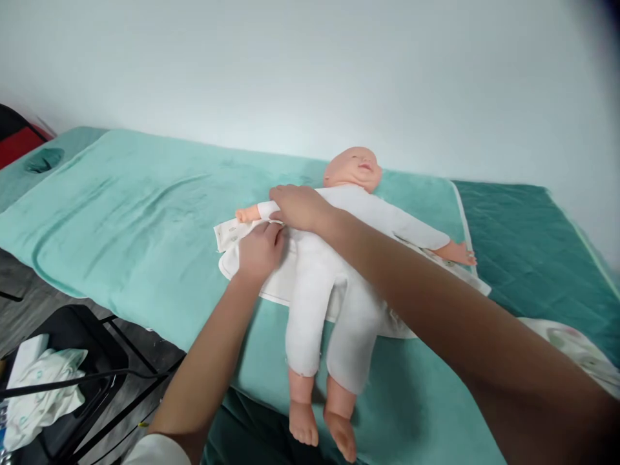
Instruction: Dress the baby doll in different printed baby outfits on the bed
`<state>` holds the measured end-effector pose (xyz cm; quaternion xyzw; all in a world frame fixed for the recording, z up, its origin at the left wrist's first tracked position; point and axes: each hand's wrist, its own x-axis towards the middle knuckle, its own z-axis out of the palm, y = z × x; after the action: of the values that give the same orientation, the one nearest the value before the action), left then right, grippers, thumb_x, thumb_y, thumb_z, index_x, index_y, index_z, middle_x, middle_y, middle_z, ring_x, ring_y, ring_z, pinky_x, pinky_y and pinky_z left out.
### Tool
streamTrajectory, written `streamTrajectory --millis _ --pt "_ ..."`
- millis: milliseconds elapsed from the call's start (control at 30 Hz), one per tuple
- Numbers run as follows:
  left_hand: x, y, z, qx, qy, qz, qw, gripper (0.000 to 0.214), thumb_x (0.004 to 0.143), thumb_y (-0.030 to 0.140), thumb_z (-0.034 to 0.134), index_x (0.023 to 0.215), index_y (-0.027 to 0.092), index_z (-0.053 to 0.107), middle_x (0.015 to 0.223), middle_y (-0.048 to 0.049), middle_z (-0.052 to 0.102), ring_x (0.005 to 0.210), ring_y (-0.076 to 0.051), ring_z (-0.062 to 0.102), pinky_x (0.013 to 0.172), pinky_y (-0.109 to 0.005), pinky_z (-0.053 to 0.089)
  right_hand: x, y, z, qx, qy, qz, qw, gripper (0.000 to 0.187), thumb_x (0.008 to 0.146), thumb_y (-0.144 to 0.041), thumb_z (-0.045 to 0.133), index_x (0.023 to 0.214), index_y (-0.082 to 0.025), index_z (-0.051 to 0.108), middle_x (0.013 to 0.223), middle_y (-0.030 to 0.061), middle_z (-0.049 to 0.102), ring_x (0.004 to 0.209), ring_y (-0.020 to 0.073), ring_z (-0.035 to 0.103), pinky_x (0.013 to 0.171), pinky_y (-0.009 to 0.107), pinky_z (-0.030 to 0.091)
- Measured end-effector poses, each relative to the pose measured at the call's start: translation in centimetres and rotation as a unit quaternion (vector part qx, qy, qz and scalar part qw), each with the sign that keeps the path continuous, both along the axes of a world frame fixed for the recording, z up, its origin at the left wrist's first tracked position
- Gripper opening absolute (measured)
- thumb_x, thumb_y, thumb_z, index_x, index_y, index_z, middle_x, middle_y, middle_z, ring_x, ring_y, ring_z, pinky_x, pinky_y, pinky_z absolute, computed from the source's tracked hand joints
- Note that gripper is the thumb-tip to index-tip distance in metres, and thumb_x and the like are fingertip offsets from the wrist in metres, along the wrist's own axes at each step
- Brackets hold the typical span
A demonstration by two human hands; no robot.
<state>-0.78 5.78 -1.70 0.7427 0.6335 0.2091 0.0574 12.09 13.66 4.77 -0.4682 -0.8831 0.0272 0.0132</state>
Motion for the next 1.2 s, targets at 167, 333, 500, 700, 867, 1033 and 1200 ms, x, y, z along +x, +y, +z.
streamTrajectory --millis 167,333,500,700,867,1033,1200 --pt "-1.8 0.9 -0.8 0.088 -0.025 0.081 0.993 0.028 0.097 0.036 0.061 0.119 0.020 0.066 0.124 -0.0137 0.069 0.118 -0.031 0.061 0.097 -0.043 0.051 2.8 -1.9 0.8 0.031 0.109 -0.039 0.993 0.025 0.101 -0.033 0.056 0.120 -0.019 0.063 0.116 0.0114 0.071 0.100 0.0299 0.064 0.080 0.038 0.044" --pt "-2.1 1.6 -1.2 0.047 -0.181 0.100 0.977 0.016 0.095 0.032 0.058 0.091 0.020 0.067 0.093 -0.0070 0.071 0.090 -0.024 0.065 0.082 -0.036 0.049 3.1 -3.0 0.8 0.040 0.141 -0.019 0.989 0.035 0.101 -0.046 0.058 0.130 -0.027 0.067 0.119 0.0088 0.068 0.105 0.0294 0.062 0.092 0.040 0.041" --pt "-2.7 1.5 -0.9 0.062 -0.414 0.113 0.901 0.008 0.083 0.017 0.058 0.081 0.020 0.065 0.078 0.0007 0.066 0.077 -0.015 0.058 0.072 -0.027 0.043 2.6 -3.1 0.7 0.029 0.109 -0.014 0.993 0.048 0.099 -0.066 0.054 0.112 -0.026 0.077 0.110 0.0094 0.067 0.104 0.0274 0.061 0.092 0.037 0.038" --pt "-3.4 2.0 -1.2 0.055 -0.534 0.138 0.832 0.004 0.082 0.022 0.066 0.084 0.020 0.069 0.080 0.0016 0.068 0.077 -0.013 0.059 0.073 -0.025 0.044 2.5 -3.2 1.0 0.027 0.064 -0.037 0.997 0.052 0.102 -0.065 0.049 0.116 -0.023 0.078 0.116 0.0117 0.068 0.108 0.0284 0.060 0.092 0.039 0.037" --pt "-3.2 2.2 -1.5 0.095 -0.570 0.153 0.802 0.013 0.086 0.031 0.070 0.083 0.019 0.065 0.078 0.0025 0.063 0.074 -0.011 0.057 0.073 -0.025 0.045 2.3 -3.0 0.8 0.034 0.007 -0.037 0.999 0.057 0.103 -0.065 0.046 0.111 -0.020 0.079 0.115 0.0153 0.069 0.108 0.0308 0.061 0.091 0.042 0.038" --pt "-2.1 1.1 -1.2 0.127 -0.434 0.079 0.888 0.012 0.093 0.031 0.066 0.087 0.020 0.066 0.080 0.0011 0.064 0.076 -0.013 0.058 0.073 -0.026 0.044 1.3 -2.9 -0.2 0.084 0.001 -0.041 0.996 0.056 0.105 -0.059 0.043 0.114 -0.015 0.077 0.116 0.0191 0.068 0.110 0.0339 0.061 0.092 0.045 0.040" --pt "-1.9 0.7 -1.4 0.158 -0.329 -0.023 0.931 0.021 0.098 0.037 0.062 0.085 0.022 0.067 0.080 0.0000 0.062 0.078 -0.015 0.058 0.076 -0.028 0.044 -0.4 -2.7 -1.1 0.108 -0.001 -0.056 0.993 0.033 0.103 -0.034 0.054 0.114 -0.011 0.074 0.120 0.0206 0.068 0.111 0.0342 0.062 0.094 0.045 0.043"
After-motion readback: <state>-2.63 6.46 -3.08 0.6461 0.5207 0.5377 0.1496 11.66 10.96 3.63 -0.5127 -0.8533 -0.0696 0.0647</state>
